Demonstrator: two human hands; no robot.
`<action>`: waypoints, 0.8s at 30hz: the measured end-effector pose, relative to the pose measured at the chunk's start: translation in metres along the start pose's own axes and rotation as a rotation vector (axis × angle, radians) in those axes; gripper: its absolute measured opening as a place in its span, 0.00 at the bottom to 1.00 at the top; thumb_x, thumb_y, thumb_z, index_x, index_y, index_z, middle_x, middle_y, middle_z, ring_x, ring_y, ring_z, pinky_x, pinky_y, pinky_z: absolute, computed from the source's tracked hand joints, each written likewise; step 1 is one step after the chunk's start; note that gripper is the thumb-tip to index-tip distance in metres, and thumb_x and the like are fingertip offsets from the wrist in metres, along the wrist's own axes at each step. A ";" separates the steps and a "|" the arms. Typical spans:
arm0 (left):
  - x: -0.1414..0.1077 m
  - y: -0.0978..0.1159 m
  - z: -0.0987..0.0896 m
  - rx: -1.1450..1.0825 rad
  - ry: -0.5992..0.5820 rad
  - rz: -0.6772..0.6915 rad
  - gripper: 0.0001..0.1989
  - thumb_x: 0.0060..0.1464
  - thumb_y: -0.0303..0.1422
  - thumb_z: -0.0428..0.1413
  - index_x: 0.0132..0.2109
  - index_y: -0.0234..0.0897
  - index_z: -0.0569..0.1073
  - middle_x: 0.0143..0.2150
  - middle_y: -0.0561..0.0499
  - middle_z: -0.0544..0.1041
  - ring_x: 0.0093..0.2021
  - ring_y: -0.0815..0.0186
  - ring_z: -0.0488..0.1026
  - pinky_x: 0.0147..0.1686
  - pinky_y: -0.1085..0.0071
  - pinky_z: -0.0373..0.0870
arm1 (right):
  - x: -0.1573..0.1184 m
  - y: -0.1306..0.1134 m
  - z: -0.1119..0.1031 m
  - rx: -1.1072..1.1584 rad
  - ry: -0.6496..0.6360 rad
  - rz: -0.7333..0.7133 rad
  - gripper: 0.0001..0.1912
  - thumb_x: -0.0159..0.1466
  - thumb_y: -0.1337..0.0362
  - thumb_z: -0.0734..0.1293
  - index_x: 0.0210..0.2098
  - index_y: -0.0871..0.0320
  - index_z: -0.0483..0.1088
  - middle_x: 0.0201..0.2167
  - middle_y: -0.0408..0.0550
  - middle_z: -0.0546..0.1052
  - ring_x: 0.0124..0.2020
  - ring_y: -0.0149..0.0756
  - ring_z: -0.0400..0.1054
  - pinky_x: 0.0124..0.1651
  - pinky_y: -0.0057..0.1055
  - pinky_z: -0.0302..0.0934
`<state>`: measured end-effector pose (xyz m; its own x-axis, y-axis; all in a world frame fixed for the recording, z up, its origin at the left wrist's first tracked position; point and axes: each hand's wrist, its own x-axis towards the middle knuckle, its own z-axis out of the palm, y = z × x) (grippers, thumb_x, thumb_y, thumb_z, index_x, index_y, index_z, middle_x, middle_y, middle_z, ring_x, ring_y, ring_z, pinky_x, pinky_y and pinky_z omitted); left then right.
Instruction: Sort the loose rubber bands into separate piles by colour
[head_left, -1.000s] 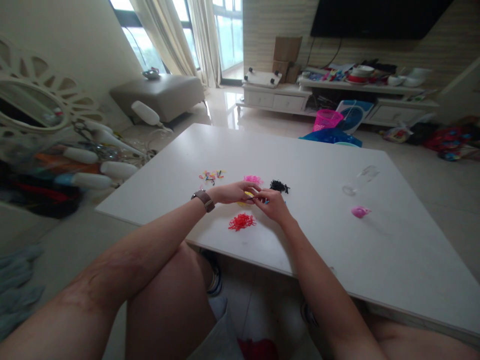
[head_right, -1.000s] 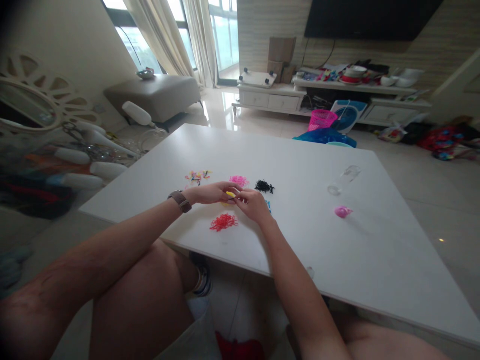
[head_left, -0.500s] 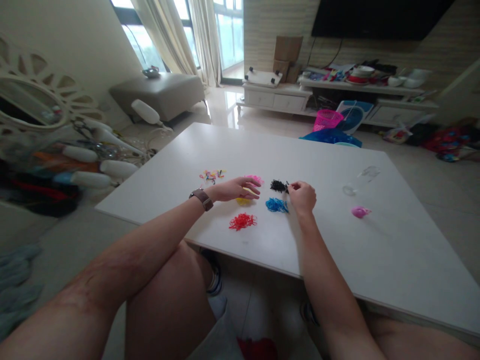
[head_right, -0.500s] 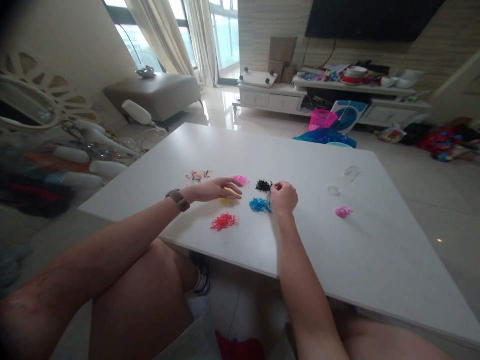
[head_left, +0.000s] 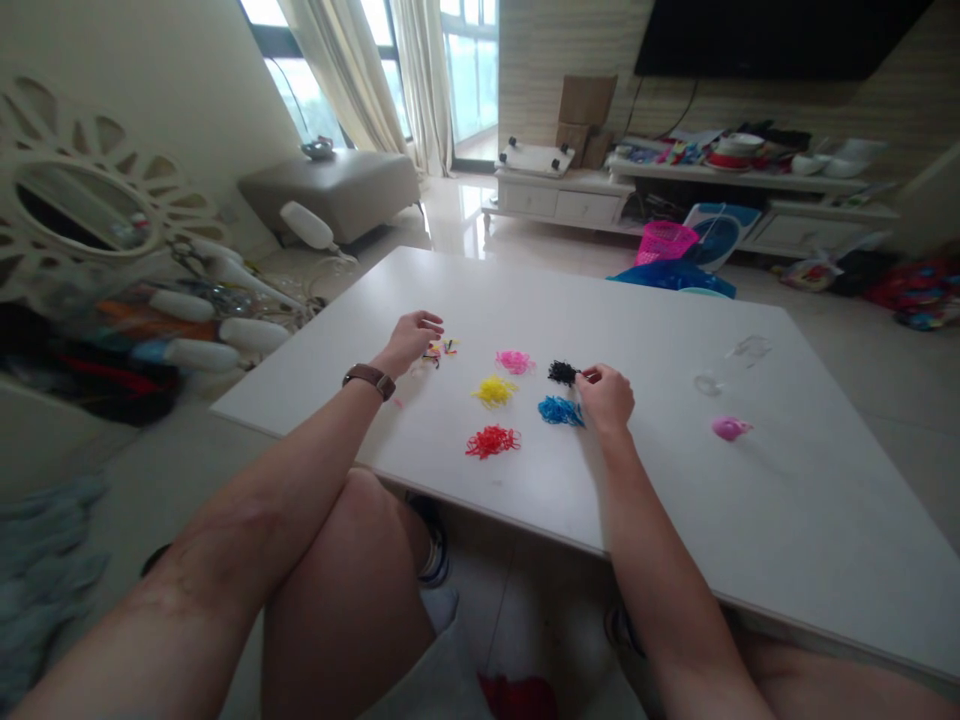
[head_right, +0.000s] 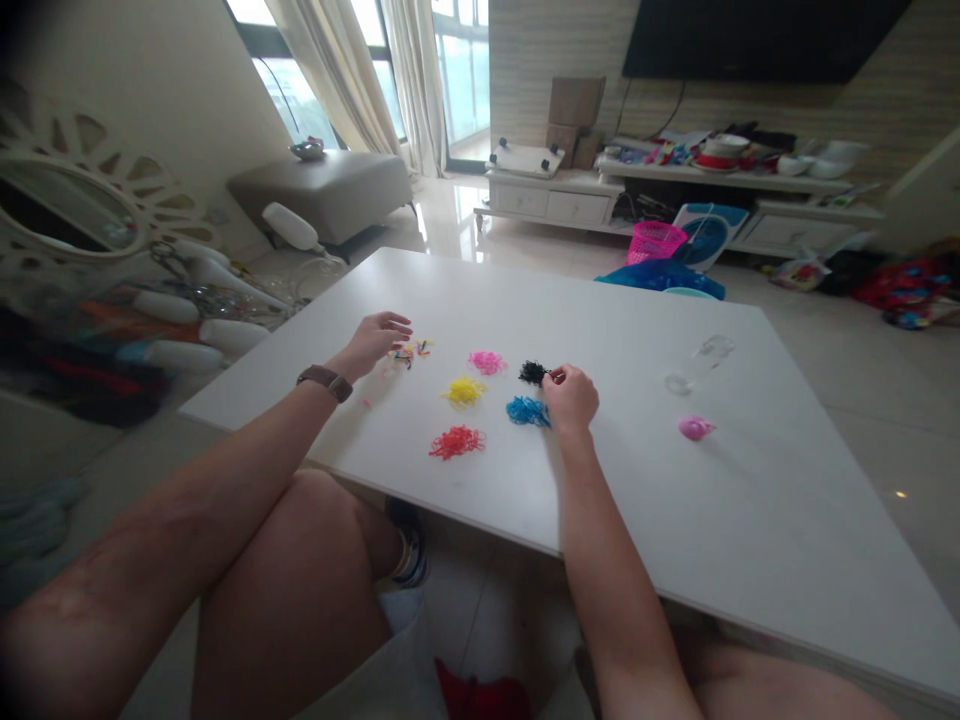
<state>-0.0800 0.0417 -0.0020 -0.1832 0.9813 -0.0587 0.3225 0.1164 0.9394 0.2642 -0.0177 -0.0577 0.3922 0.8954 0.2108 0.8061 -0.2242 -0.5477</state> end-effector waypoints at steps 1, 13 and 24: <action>0.001 -0.005 -0.004 0.057 0.024 -0.006 0.16 0.41 0.21 0.57 0.41 0.32 0.76 0.38 0.46 0.79 0.35 0.66 0.74 0.36 0.70 0.70 | 0.000 -0.001 0.000 0.007 -0.001 -0.003 0.07 0.60 0.59 0.68 0.33 0.53 0.78 0.32 0.48 0.81 0.34 0.39 0.71 0.37 0.31 0.59; -0.001 -0.036 -0.038 0.411 0.063 -0.219 0.11 0.33 0.29 0.67 0.28 0.33 0.76 0.20 0.53 0.70 0.24 0.68 0.66 0.26 0.72 0.60 | -0.002 -0.005 0.003 0.040 -0.003 -0.031 0.08 0.60 0.60 0.67 0.33 0.54 0.78 0.34 0.49 0.81 0.34 0.39 0.71 0.37 0.31 0.59; 0.005 -0.049 -0.041 0.589 -0.093 -0.323 0.11 0.31 0.25 0.66 0.19 0.35 0.69 0.14 0.53 0.65 0.19 0.68 0.61 0.20 0.72 0.52 | -0.004 -0.006 0.003 0.056 0.000 -0.049 0.09 0.61 0.60 0.66 0.33 0.54 0.78 0.34 0.49 0.82 0.35 0.40 0.71 0.37 0.32 0.58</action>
<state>-0.1344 0.0344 -0.0346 -0.2835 0.8893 -0.3590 0.7218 0.4443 0.5307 0.2565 -0.0187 -0.0576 0.3525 0.9049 0.2387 0.7983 -0.1577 -0.5812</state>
